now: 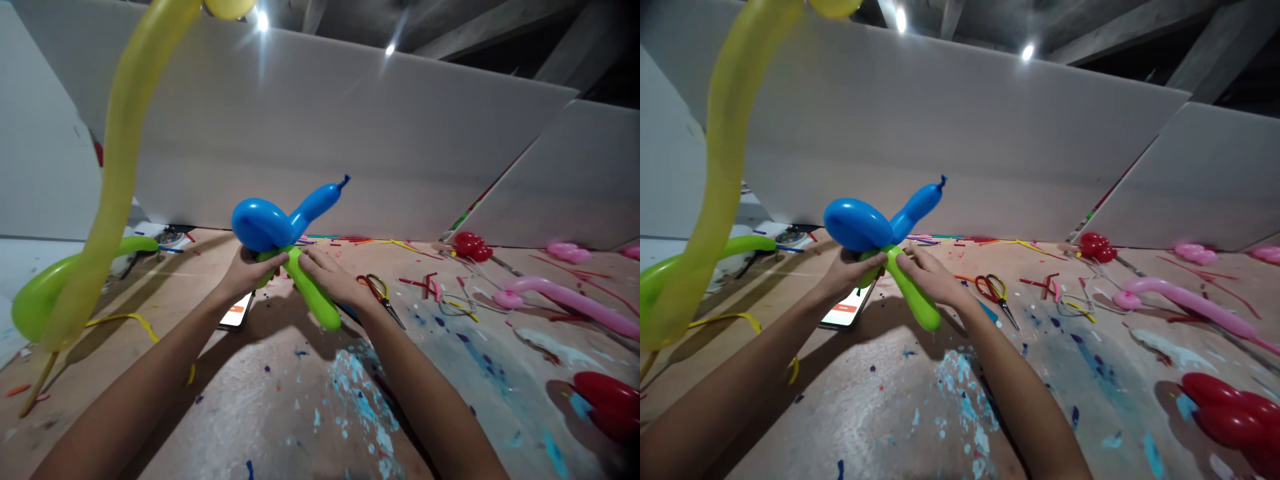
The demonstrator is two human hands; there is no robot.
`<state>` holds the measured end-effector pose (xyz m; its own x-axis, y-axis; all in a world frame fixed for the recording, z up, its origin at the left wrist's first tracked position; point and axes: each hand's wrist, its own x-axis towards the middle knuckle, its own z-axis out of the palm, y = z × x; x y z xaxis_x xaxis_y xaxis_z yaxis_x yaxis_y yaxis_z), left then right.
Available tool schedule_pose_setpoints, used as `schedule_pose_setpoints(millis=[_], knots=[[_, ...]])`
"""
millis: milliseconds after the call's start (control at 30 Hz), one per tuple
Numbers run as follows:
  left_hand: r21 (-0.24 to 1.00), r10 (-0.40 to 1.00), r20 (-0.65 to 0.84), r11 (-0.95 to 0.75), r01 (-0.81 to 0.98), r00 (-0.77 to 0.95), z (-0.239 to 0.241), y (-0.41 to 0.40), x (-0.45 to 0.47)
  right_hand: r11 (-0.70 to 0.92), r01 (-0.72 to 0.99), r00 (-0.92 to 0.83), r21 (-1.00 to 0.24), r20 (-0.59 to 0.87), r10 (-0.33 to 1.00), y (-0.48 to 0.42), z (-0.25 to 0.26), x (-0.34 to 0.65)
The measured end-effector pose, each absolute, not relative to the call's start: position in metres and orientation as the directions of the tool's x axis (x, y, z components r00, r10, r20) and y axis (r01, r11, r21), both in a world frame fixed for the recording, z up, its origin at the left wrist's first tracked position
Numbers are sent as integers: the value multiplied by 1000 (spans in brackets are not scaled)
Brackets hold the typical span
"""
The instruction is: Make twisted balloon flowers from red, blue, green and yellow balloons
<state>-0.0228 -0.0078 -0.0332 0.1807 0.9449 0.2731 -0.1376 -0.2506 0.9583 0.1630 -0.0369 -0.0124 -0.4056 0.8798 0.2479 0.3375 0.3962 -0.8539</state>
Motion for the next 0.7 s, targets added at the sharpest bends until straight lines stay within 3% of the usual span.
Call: schedule_pose_setpoints(millis=[100,233,333,533,700], knots=[[948,944,308,-293,-126,121,-34,-8,-20,386,334,-486,-860,194,852,-41,-9,161],[947,944,304,-284,-151,130,-34,-10,-20,418,460,-377,-783,254,891,-42,-14,158],[951,954,279,-259,-167,110,-36,-14,-17,445,448,-344,-776,309,887,-41,-17,156],[906,968,250,-234,-351,-1,-33,-17,-12,528,466,-372,-710,385,845,-45,-14,153],[908,974,200,-144,-395,104,-29,-15,-19,559,452,-376,-695,419,826,-44,-12,155]])
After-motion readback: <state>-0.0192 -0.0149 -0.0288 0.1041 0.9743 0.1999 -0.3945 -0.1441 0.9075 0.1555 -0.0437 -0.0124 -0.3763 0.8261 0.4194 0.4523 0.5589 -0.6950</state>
